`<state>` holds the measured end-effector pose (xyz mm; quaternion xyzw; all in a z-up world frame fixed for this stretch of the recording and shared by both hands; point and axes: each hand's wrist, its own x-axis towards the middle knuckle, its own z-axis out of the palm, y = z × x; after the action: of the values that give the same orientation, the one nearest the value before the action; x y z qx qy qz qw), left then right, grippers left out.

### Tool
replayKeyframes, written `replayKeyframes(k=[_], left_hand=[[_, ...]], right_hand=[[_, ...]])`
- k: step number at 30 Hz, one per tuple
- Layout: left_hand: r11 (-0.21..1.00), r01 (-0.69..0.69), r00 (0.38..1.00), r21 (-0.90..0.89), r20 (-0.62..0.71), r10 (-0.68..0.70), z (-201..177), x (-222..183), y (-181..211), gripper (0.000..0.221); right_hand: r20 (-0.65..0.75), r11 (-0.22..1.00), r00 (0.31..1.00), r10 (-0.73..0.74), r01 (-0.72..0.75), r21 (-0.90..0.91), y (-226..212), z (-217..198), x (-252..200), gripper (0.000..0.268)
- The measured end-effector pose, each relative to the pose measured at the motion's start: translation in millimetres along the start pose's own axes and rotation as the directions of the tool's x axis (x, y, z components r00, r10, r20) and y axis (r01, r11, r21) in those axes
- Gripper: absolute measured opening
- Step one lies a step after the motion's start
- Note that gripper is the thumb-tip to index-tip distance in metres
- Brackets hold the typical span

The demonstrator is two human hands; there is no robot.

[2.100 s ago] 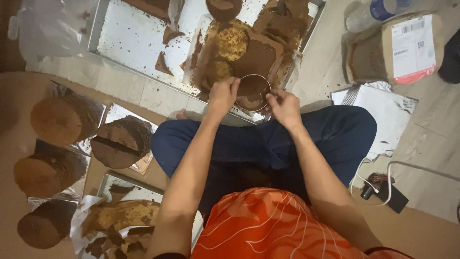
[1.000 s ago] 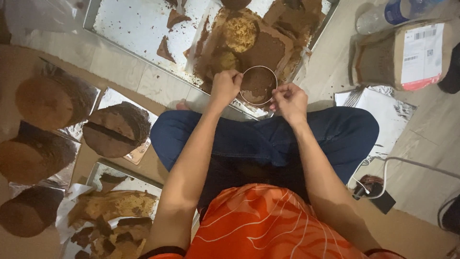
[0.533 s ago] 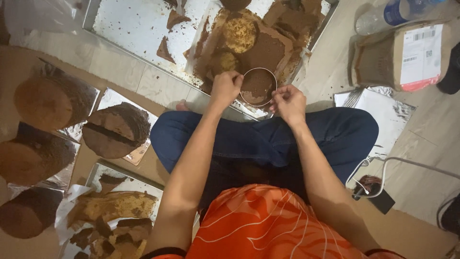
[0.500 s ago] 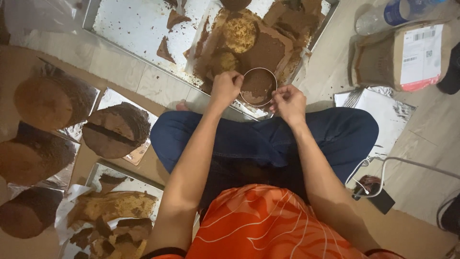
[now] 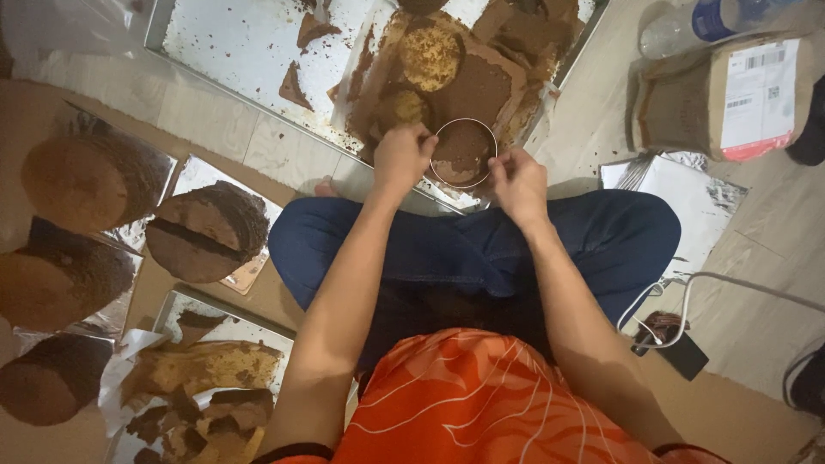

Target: Using a circular metal mold to cut uniform pieces from a sheet of cake and arranging them.

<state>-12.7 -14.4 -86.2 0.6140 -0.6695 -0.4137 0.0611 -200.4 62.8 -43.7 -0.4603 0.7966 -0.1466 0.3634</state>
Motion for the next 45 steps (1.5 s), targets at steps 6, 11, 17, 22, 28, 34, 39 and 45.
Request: replayKeyframes(k=[6,11,17,22,28,34,39,45], left_hand=[[0.952,-0.176,0.977,0.251,-0.07,0.199,-2,-12,11,0.025],[0.937,-0.159,0.986,0.311,0.001,0.167,18,-3,0,0.027],[0.93,-0.167,0.983,0.328,-0.02,0.183,27,-1,-6,0.022],[0.936,-0.167,0.985,0.311,0.004,0.175,28,2,-6,0.021],[0.951,-0.128,0.992,0.281,0.033,0.124,32,5,-9,0.015],[0.931,-0.136,0.991,0.339,0.047,0.127,44,10,-18,0.032],[0.949,-0.102,0.995,0.3,0.035,0.095,44,6,-18,0.018],[0.95,-0.109,0.994,0.294,0.056,0.097,55,22,-30,0.021]], right_hand=[[0.046,0.966,0.995,-0.087,0.095,-0.242,13,2,9,0.022],[0.063,0.956,0.996,-0.067,0.082,-0.28,18,6,16,0.024],[0.084,0.947,0.996,-0.042,0.066,-0.315,17,9,17,0.024],[0.09,0.932,0.993,-0.07,0.098,-0.35,22,13,30,0.025],[0.058,0.933,0.99,-0.128,0.14,-0.33,13,15,22,0.026],[0.047,0.934,0.992,-0.117,0.126,-0.334,11,17,20,0.026],[0.063,0.929,0.986,-0.152,0.164,-0.332,38,27,36,0.026],[0.074,0.934,0.989,-0.126,0.144,-0.327,57,38,40,0.026]])
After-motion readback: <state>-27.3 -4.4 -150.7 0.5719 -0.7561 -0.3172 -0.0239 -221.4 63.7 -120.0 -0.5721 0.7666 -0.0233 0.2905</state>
